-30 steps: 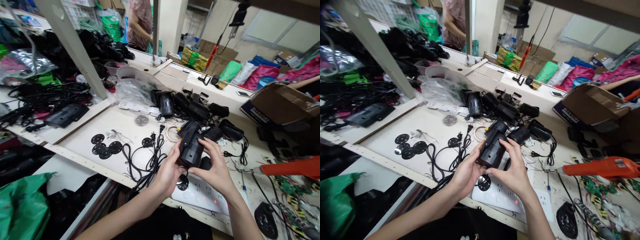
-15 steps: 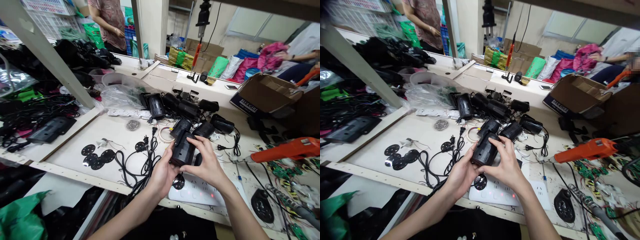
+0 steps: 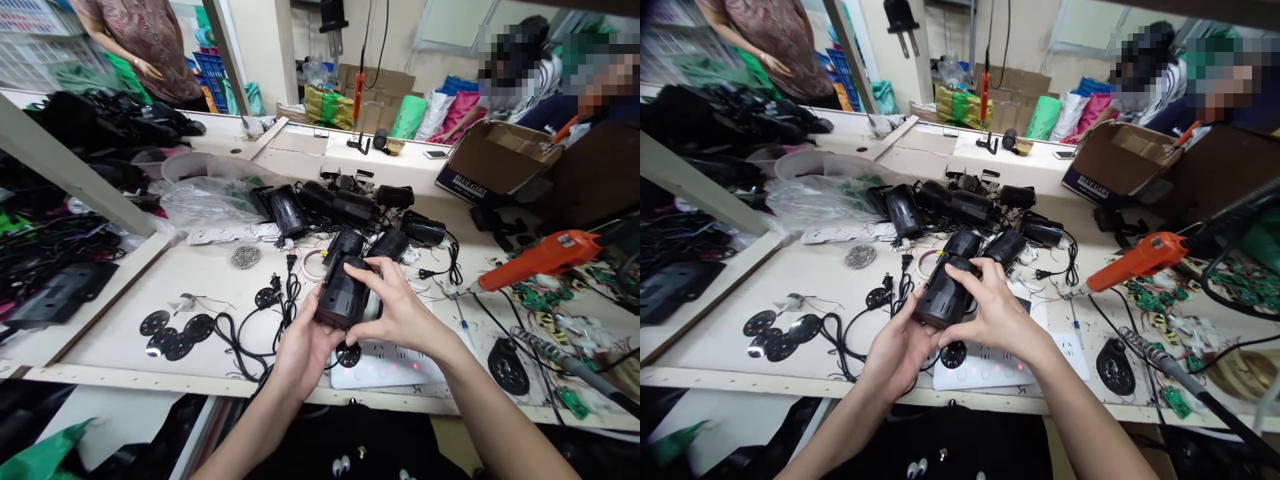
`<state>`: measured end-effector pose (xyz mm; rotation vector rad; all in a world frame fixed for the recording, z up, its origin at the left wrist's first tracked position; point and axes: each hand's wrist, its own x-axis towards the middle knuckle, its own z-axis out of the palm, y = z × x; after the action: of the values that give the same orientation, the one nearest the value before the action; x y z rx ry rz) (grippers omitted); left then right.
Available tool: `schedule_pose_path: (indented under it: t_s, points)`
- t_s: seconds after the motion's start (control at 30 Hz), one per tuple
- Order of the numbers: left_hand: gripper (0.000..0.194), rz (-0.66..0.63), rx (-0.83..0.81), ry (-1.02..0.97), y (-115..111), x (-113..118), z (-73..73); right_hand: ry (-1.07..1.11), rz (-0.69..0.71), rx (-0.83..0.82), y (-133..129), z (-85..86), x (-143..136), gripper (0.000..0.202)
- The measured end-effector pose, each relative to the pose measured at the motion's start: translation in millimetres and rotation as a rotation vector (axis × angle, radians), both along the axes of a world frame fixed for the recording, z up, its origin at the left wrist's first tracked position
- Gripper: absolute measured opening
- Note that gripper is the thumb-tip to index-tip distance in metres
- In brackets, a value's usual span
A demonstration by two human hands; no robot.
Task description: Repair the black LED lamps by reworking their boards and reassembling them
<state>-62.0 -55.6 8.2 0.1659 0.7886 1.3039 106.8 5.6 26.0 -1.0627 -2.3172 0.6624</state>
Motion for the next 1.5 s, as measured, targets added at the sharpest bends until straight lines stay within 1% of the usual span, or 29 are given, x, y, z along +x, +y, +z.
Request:
schedule_pose_path:
  t_s: [0.07,0.13,0.17,0.27,0.33,0.4,0.5,0.63,0.73,0.8,0.87,0.9,0.97,1.0,1.03,1.07,1.13,1.17,1.2,1.23,1.27,1.33,1.4,1.5]
  points:
    - [0.039,-0.018,-0.027,0.009,2,-3,4.0,-0.019,0.026,-0.048,5,4.0,2,0.099]
    - [0.038,-0.043,-0.058,0.015,5,-4,7.3,-0.037,0.054,-0.106,12,8.0,4,0.095]
    - [0.038,-0.050,-0.068,0.019,6,-5,8.4,-0.041,0.063,-0.130,15,9.8,5,0.088]
    - [0.036,-0.047,-0.073,0.016,10,-5,9.5,-0.037,0.063,-0.162,21,13.0,5,0.059]
    - [0.036,-0.049,-0.080,0.004,11,-5,8.8,-0.037,0.047,-0.162,22,13.2,3,0.050]
    - [0.035,-0.055,-0.096,-0.007,12,-5,7.5,-0.059,0.028,-0.148,21,12.3,1,0.050]
    - [0.031,-0.047,-0.105,-0.022,12,-5,5.6,-0.099,0.017,-0.108,18,11.2,-3,0.056]
    - [0.027,-0.033,-0.112,-0.018,10,-8,5.8,-0.136,0.008,-0.094,13,14.3,-10,0.059]
    - [0.030,-0.043,-0.070,-0.025,6,-9,6.7,-0.178,-0.007,-0.057,7,19.7,-17,0.061]
    - [0.025,-0.029,-0.021,-0.011,4,-10,5.8,-0.188,-0.013,0.006,2,23.0,-22,0.062]
    - [0.018,-0.009,-0.013,0.031,4,-13,3.6,-0.162,0.000,0.068,-2,24.6,-26,0.066]
    - [0.019,0.005,-0.025,0.054,5,-14,2.4,-0.129,0.018,0.083,-3,24.3,-26,0.068]
    - [0.020,0.028,-0.062,0.087,6,-17,0.6,0.014,0.021,0.068,-3,21.0,-27,0.071]
    - [0.017,0.040,-0.076,0.095,8,-18,0.3,0.135,-0.023,0.027,-1,17.8,-26,0.070]
    - [0.014,0.050,-0.088,0.102,8,-19,0.5,0.283,-0.098,-0.049,1,13.9,-26,0.068]
    - [0.012,0.052,-0.102,0.110,9,-19,0.9,0.438,-0.187,-0.167,3,9.3,-26,0.067]
    - [0.012,0.040,-0.139,0.127,10,-19,2.2,0.691,-0.332,-0.500,7,-0.2,-28,0.068]
    - [0.014,0.033,-0.159,0.133,10,-18,2.9,0.761,-0.352,-0.672,8,-4.4,-30,0.069]
    - [0.016,0.028,-0.176,0.141,10,-18,3.5,0.795,-0.337,-0.810,9,-7.9,-32,0.068]
    - [0.017,0.028,-0.187,0.149,10,-16,3.9,0.808,-0.307,-0.894,9,-10.6,-36,0.066]
    - [0.018,0.032,-0.193,0.157,10,-15,4.2,0.816,-0.286,-0.915,9,-12.6,-39,0.061]
    - [0.019,0.044,-0.194,0.171,11,-13,4.2,0.827,-0.296,-0.850,9,-15.2,-47,0.051]
    - [0.020,0.054,-0.196,0.176,12,-10,3.4,0.835,-0.364,-0.784,10,-17.2,-54,0.047]
    - [0.023,0.056,-0.198,0.179,13,-9,1.0,0.822,-0.442,-0.768,13,-20.2,-59,0.045]
